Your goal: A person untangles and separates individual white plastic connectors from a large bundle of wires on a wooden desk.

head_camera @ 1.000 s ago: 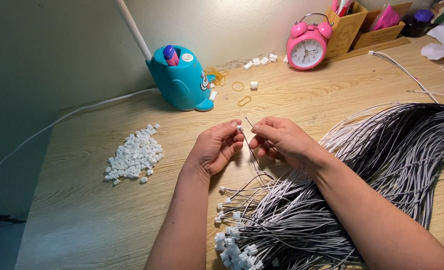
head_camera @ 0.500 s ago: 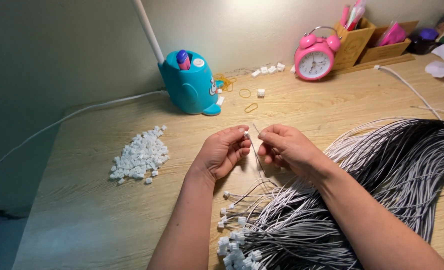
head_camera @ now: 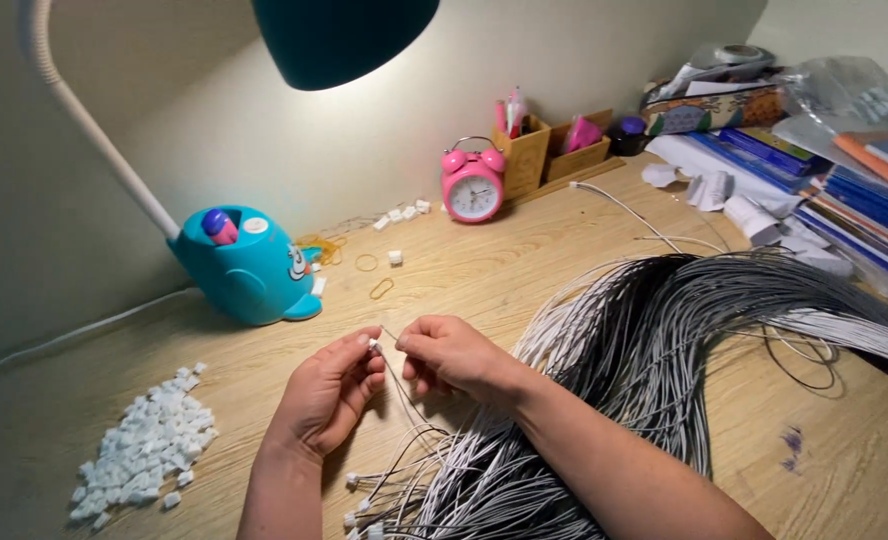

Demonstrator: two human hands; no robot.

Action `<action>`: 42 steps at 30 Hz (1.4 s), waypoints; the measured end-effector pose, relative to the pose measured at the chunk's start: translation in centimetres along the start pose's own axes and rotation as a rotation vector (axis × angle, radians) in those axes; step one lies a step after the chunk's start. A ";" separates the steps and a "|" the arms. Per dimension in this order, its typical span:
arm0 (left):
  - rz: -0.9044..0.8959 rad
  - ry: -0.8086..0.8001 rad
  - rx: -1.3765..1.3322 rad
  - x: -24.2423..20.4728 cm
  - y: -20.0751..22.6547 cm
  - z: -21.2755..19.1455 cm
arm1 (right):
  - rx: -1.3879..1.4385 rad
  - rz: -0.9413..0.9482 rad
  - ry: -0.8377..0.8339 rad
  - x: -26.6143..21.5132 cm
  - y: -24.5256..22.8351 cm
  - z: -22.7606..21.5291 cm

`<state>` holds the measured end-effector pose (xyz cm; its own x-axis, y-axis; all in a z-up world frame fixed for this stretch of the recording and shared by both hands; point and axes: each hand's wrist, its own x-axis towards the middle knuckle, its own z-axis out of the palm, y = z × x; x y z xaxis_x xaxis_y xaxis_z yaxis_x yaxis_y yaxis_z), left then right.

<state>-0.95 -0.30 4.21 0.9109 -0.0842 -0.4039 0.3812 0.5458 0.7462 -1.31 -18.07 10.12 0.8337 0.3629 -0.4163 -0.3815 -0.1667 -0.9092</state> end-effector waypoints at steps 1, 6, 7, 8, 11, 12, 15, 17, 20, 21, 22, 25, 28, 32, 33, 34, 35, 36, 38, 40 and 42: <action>-0.008 -0.011 0.006 0.0 -0.1 0.1 | 0.006 0.000 0.014 0.2 0.2 -0.1; -0.003 -0.022 0.037 0.2 -0.5 -0.1 | 0.040 -0.030 0.000 0.7 0.9 -0.2; -0.008 -0.030 0.041 -0.1 -0.5 0.4 | 0.043 -0.031 0.010 1.1 1.4 -0.3; 0.023 -0.072 0.073 -0.5 -0.5 0.8 | 0.049 -0.047 0.002 1.6 1.8 -0.4; 0.063 -0.109 0.110 -0.9 -0.6 1.3 | -0.010 -0.071 0.020 1.5 1.9 -0.1; 0.071 -0.100 0.114 -0.9 -0.6 1.3 | -0.075 -0.076 0.042 1.3 1.7 0.0; 0.087 -0.058 0.146 -1.3 -0.5 1.7 | -0.211 -0.044 0.093 0.2 0.7 0.4; 0.084 -0.052 0.154 -0.8 -0.9 1.4 | -0.475 -0.060 0.122 -1.0 -0.7 0.2; 0.092 -0.016 0.172 -1.0 -0.6 1.9 | -0.850 -0.148 0.268 1.0 -1.7 -3.6; 0.100 0.011 0.183 -1.2 -0.4 2.2 | -0.957 -0.220 0.389 2.3 -1.8 -5.3; 0.100 0.012 0.181 -1.4 -0.4 2.3 | -0.959 -0.220 0.388 1.7 -3.9 -7.4; 0.099 0.032 0.181 -1.5 -0.2 2.6 | -0.843 -0.070 0.797 2.0 -7.5 -15.1; 0.115 0.058 0.165 -1.2 -0.2 2.8 | -0.828 -0.086 0.972 7.5 -4.2 -25.7; 0.108 0.187 0.217 -1.7 0.1 3.9 | -1.149 0.239 0.928 12.6 0.0 -31.6; 0.103 0.212 0.257 -1.9 0.2 4.3 | -1.188 0.336 0.877 12.4 0.0 -31.1; 0.104 0.224 0.254 -2.0 0.4 4.4 | -1.192 0.329 0.865 12.6 0.1 -30.9; 0.088 0.239 0.277 -2.3 0.5 4.6 | -1.287 0.343 0.871 12.6 0.2 -30.7; 0.074 0.247 0.297 -2.4 0.7 4.9 | -1.384 0.356 0.884 12.4 0.1 -30.8; 0.073 0.239 0.289 -2.5 0.7 4.7 | -1.252 0.347 0.918 11.8 -0.3 -30.2; 0.081 0.230 0.276 -2.5 0.8 4.6 | -1.123 0.327 0.951 11.7 -0.8 -30.0; 0.070 0.209 0.255 -2.8 0.8 4.2 | -1.403 0.597 0.809 12.2 -0.8 -30.0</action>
<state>-2.49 -3.17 8.16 0.8946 0.1331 -0.4265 0.3696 0.3158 0.8739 21.16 -41.02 5.79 0.8591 -0.4850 -0.1635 -0.4434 -0.8648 0.2357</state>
